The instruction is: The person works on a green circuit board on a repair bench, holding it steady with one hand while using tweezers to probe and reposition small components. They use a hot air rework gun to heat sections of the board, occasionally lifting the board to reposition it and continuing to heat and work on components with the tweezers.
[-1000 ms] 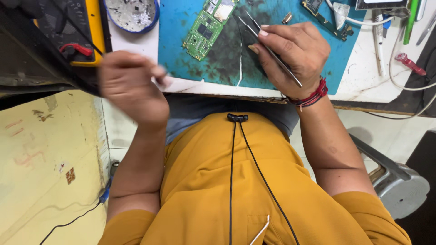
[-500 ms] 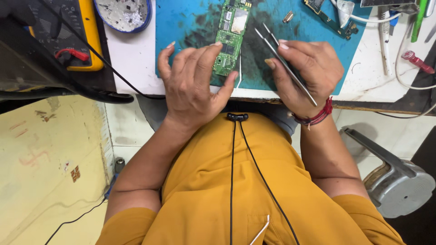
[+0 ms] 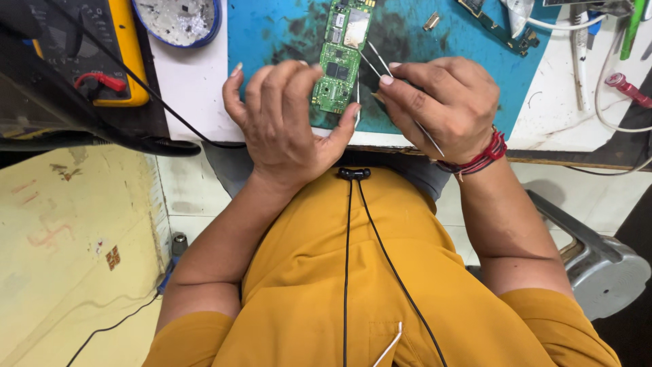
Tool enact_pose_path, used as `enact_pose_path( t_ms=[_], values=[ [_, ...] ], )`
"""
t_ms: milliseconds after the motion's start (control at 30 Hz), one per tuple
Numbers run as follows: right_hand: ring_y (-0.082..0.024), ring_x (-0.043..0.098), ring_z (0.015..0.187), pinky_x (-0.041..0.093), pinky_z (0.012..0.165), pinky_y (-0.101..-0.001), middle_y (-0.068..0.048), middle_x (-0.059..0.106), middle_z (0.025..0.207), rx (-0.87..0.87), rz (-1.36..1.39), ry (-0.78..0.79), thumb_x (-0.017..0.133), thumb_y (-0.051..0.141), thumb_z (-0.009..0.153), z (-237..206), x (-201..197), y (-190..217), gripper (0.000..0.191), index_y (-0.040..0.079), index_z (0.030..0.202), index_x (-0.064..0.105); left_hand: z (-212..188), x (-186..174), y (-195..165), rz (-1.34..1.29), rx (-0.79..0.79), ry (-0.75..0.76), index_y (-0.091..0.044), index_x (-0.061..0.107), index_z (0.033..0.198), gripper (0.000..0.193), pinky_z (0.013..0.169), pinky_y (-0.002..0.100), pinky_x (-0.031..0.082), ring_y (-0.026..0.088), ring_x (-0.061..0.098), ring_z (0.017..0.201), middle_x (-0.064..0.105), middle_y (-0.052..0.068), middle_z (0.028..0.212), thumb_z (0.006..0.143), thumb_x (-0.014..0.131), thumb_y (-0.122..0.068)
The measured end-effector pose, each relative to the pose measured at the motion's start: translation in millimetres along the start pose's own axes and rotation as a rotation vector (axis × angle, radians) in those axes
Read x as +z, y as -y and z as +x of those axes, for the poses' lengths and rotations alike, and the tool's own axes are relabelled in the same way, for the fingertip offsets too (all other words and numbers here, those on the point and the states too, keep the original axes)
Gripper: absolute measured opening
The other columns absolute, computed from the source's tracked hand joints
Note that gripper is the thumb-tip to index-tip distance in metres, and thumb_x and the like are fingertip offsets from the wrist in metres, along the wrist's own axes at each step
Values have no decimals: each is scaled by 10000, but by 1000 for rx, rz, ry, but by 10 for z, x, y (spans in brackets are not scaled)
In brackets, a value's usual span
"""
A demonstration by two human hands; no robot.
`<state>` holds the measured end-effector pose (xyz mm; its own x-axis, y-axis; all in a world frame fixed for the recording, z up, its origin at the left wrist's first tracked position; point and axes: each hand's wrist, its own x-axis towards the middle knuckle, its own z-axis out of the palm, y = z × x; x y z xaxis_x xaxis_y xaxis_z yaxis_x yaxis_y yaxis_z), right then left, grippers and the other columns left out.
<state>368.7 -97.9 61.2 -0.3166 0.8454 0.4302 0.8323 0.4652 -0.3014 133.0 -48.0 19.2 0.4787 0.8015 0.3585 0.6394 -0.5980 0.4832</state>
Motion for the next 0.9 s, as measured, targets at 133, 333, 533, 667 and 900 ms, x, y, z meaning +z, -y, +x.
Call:
enact_pose_path(
  t_ms=[133, 333, 533, 667, 900],
  values=[
    [-254, 667, 929, 521, 781, -350, -61, 736, 1178, 21, 0, -3, 867, 87, 975, -68, 36, 0, 284, 100, 1234, 752, -16, -19, -43, 83, -48, 46, -75, 638, 1330, 625, 1177, 542, 212, 262, 468, 1284, 544, 68, 1343, 948, 772, -552],
    [-246, 670, 942, 523, 791, -342, -60, 738, 1202, 8, -21, 2, 869, 80, 984, -130, 55, -26, 291, 100, 1250, 752, -37, -21, -52, 109, -41, 67, -90, 656, 1364, 571, 1152, 496, 240, 251, 451, 1315, 540, 57, 1402, 945, 752, -466],
    [-241, 674, 933, 527, 784, -335, -61, 738, 1197, -5, -23, -7, 879, 83, 974, -120, 59, -27, 294, 98, 1242, 758, -40, 4, -45, 112, -48, 59, -96, 659, 1355, 558, 1150, 495, 243, 255, 451, 1308, 536, 56, 1400, 939, 747, -457],
    [-240, 675, 947, 527, 795, -336, -61, 737, 1209, -10, -25, -4, 879, 81, 982, -123, 58, -33, 296, 97, 1251, 757, -37, 12, -37, 114, -47, 57, -94, 662, 1349, 558, 1150, 497, 241, 255, 450, 1308, 534, 58, 1401, 934, 745, -457],
    [-219, 672, 924, 512, 765, -320, -48, 743, 1206, -44, -76, -13, 881, 89, 980, -137, 74, -35, 288, 116, 1241, 762, -26, 16, -34, 108, -48, 53, -104, 674, 1339, 543, 1150, 498, 242, 260, 440, 1308, 519, 66, 1407, 928, 743, -452]
  ],
)
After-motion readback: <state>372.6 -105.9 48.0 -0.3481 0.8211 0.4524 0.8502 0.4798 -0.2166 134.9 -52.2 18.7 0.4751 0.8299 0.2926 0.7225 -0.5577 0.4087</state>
